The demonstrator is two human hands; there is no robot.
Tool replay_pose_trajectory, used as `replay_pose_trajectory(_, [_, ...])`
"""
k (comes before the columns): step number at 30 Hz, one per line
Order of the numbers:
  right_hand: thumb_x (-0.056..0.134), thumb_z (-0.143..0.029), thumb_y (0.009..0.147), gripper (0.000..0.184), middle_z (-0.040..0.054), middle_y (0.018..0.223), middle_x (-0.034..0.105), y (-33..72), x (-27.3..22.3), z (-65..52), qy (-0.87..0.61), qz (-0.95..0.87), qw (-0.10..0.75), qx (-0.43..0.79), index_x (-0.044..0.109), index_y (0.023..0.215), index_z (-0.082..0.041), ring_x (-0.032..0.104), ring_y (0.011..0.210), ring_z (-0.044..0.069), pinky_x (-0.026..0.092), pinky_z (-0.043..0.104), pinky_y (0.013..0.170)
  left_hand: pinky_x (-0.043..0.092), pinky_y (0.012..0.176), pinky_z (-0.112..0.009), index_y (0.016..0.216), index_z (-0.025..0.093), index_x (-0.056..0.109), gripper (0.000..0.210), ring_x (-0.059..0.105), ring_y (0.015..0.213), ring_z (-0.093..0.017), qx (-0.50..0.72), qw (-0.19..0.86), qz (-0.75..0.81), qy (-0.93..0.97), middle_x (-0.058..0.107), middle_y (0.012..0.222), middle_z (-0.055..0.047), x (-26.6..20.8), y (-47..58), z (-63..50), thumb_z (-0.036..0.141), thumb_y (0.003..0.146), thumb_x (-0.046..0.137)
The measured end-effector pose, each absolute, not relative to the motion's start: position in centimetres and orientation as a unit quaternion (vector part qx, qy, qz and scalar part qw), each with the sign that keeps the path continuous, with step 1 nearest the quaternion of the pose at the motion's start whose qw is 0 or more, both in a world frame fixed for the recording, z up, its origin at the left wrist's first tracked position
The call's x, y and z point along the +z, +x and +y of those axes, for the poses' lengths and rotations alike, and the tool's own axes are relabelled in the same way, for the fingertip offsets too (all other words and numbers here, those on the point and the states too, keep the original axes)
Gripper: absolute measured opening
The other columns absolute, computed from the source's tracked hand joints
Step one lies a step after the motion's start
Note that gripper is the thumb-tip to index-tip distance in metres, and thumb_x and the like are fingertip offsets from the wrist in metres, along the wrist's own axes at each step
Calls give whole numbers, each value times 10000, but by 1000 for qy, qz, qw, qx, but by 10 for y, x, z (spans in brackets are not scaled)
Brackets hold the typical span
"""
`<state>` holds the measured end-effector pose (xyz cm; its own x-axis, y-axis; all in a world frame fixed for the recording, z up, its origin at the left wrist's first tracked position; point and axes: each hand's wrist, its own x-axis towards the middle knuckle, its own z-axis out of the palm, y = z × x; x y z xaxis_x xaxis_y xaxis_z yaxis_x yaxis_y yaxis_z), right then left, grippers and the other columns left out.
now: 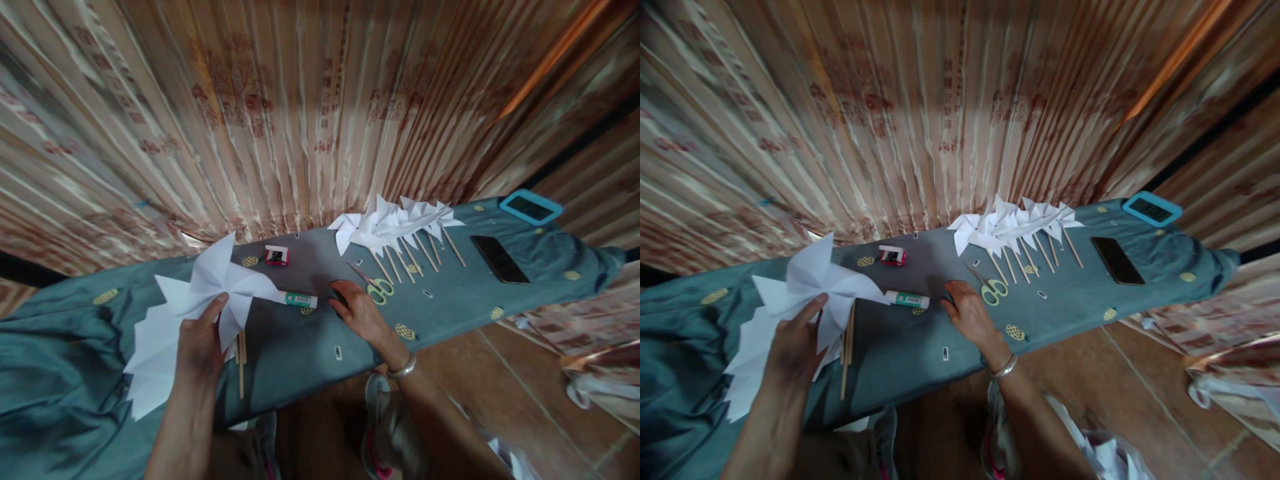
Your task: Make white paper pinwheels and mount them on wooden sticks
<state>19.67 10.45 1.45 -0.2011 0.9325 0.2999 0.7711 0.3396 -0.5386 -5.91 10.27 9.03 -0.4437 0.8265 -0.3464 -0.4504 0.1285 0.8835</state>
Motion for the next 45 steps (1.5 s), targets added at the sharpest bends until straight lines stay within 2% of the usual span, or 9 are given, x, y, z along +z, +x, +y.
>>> replay_pose_trajectory(7, [516, -198, 921, 270, 139, 1187, 664, 190, 13, 106, -553, -759, 309, 149, 619, 1167, -153, 612, 1128, 263, 481, 443, 993, 582, 532, -265, 709, 120, 663, 83, 697, 563, -204, 622, 521, 572, 120, 715, 600, -22, 97, -61, 102, 80, 638, 649])
replay_pose_trajectory(12, [621, -270, 878, 314, 127, 1137, 673, 170, 19, 102, -523, -773, 313, 176, 604, 1170, -157, 618, 1070, 263, 512, 428, 931, 594, 587, -280, 691, 121, 660, 68, 698, 552, -192, 645, 509, 561, 101, 709, 594, -10, 98, -65, 102, 71, 648, 644])
replay_pose_trajectory(15, [632, -198, 863, 294, 127, 1110, 678, 158, 18, 103, -515, -789, 289, 168, 613, 1150, -137, 614, 1037, 265, 512, 424, 918, 600, 610, -296, 705, 119, 670, 88, 684, 510, -182, 664, 497, 550, 95, 699, 564, -2, 95, -68, 104, 67, 638, 646])
replay_pose_trajectory(19, [606, -142, 867, 240, 114, 1060, 695, 145, 14, 109, -516, -795, 277, 161, 634, 1106, -141, 622, 979, 251, 517, 407, 890, 606, 640, -314, 756, 112, 689, 154, 709, 595, -209, 660, 510, 540, 114, 724, 618, -16, 90, -72, 102, 89, 604, 688])
replay_pose_trajectory(27, [629, -224, 874, 212, 87, 978, 711, 133, 14, 112, -497, -801, 280, 182, 649, 1073, -151, 632, 912, 222, 507, 353, 843, 604, 673, -317, 836, 121, 707, 198, 726, 689, -228, 661, 513, 531, 129, 724, 635, -13, 90, -79, 98, 133, 640, 694])
replay_pose_trajectory(30, [605, -252, 895, 210, 81, 1026, 714, 134, 18, 115, -511, -787, 291, 184, 656, 1080, -167, 638, 961, 206, 492, 324, 874, 601, 704, -321, 878, 134, 710, 226, 729, 743, -231, 671, 506, 525, 132, 724, 639, -3, 93, -79, 98, 112, 655, 680])
replay_pose_trajectory(34, [462, -195, 961, 280, 100, 1151, 695, 129, 38, 133, -591, -771, 192, 139, 630, 1182, -157, 644, 1045, 178, 470, 264, 899, 593, 765, -327, 888, 134, 710, 229, 725, 838, -233, 689, 496, 515, 120, 742, 708, -17, 95, -76, 97, 93, 665, 678])
replay_pose_trajectory(38, [392, -220, 980, 312, 85, 1017, 741, 108, 65, 169, -589, -790, 122, 113, 682, 1090, -183, 687, 945, 191, 477, 258, 814, 583, 814, -350, 901, 131, 712, 245, 722, 869, -236, 701, 493, 503, 111, 753, 767, -36, 94, -76, 96, 76, 664, 681])
replay_pose_trajectory(45, [466, -185, 916, 266, 176, 991, 737, 73, 79, 222, -578, -814, 9, 65, 715, 988, -126, 693, 953, 264, 501, 330, 807, 571, 842, -397, 869, 121, 711, 232, 723, 866, -258, 709, 494, 491, 106, 758, 782, -60, 90, -85, 94, 112, 637, 717])
